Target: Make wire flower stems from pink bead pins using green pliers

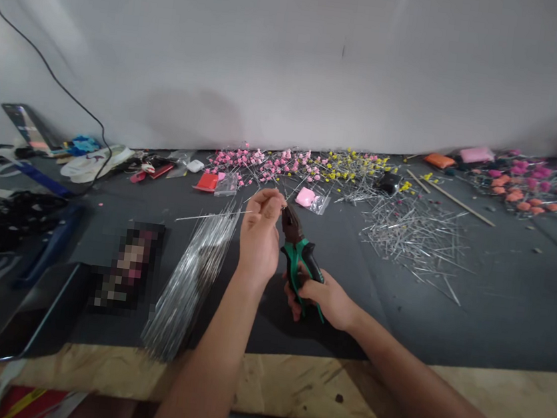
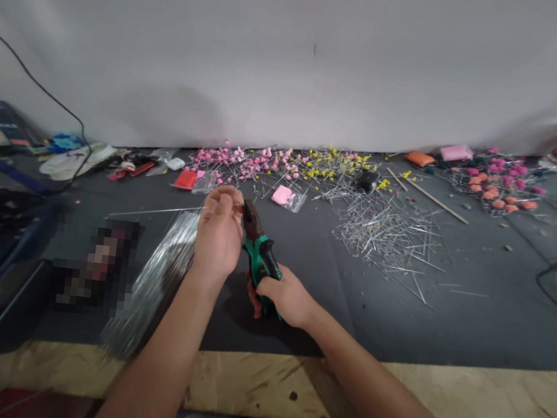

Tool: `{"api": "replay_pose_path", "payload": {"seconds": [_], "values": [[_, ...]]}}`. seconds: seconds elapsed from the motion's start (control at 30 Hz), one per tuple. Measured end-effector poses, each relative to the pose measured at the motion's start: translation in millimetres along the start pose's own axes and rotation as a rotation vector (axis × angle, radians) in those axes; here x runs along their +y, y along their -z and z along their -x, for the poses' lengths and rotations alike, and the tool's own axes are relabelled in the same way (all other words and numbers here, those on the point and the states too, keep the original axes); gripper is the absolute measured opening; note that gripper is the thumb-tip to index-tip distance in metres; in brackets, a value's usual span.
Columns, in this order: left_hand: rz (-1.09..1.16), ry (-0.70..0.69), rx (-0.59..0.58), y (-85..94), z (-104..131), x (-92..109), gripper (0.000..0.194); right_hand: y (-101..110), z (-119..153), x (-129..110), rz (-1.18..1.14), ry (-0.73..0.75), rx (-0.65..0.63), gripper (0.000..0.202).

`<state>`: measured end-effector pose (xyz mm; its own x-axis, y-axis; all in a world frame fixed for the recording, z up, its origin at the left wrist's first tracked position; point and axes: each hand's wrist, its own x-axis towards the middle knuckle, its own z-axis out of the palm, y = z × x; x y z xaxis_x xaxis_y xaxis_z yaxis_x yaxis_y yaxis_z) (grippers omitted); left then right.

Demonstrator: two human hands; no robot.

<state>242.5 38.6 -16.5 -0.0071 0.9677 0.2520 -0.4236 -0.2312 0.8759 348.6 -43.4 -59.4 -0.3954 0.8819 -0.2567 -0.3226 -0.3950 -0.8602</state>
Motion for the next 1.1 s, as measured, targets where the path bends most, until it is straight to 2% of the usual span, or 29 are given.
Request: {"api": "replay_pose_path", "payload": {"seconds": [0.13,0.33,0.5,0.67,0.87,1.0,1.1], "values": [[-0.004,0.04,0.037,-2.7,-1,1,0.016,0,-1,0,0.019,0.012,-0.01,0.024],[-0.022,0.086,-0.058,-0.8,0,-1,0.036,1,0,1,-0.051,0.017,0.01,0.027],[-0.125,0.135,-0.145,8.5,-3,-9,0.028,2,0,2,-0.111,0.02,0.006,0.025],[-0.326,0.033,-0.141,16.0,-5,-15,0.021,2,-1,1,-0.149,0.009,0.016,0.027],[-0.58,-0.205,-0.148,19.9,-5,-10,0.019,0,0,0,-0.107,0.007,0.013,0.026],[-0.68,-0.289,-0.029,22.7,-7,-9,0.015,0,0,2,-0.068,0.013,0.014,0.026],[-0.641,-0.254,0.027,23.0,-7,-11,0.014,1,1,4,-0.024,0.049,-0.017,0.026]]}}
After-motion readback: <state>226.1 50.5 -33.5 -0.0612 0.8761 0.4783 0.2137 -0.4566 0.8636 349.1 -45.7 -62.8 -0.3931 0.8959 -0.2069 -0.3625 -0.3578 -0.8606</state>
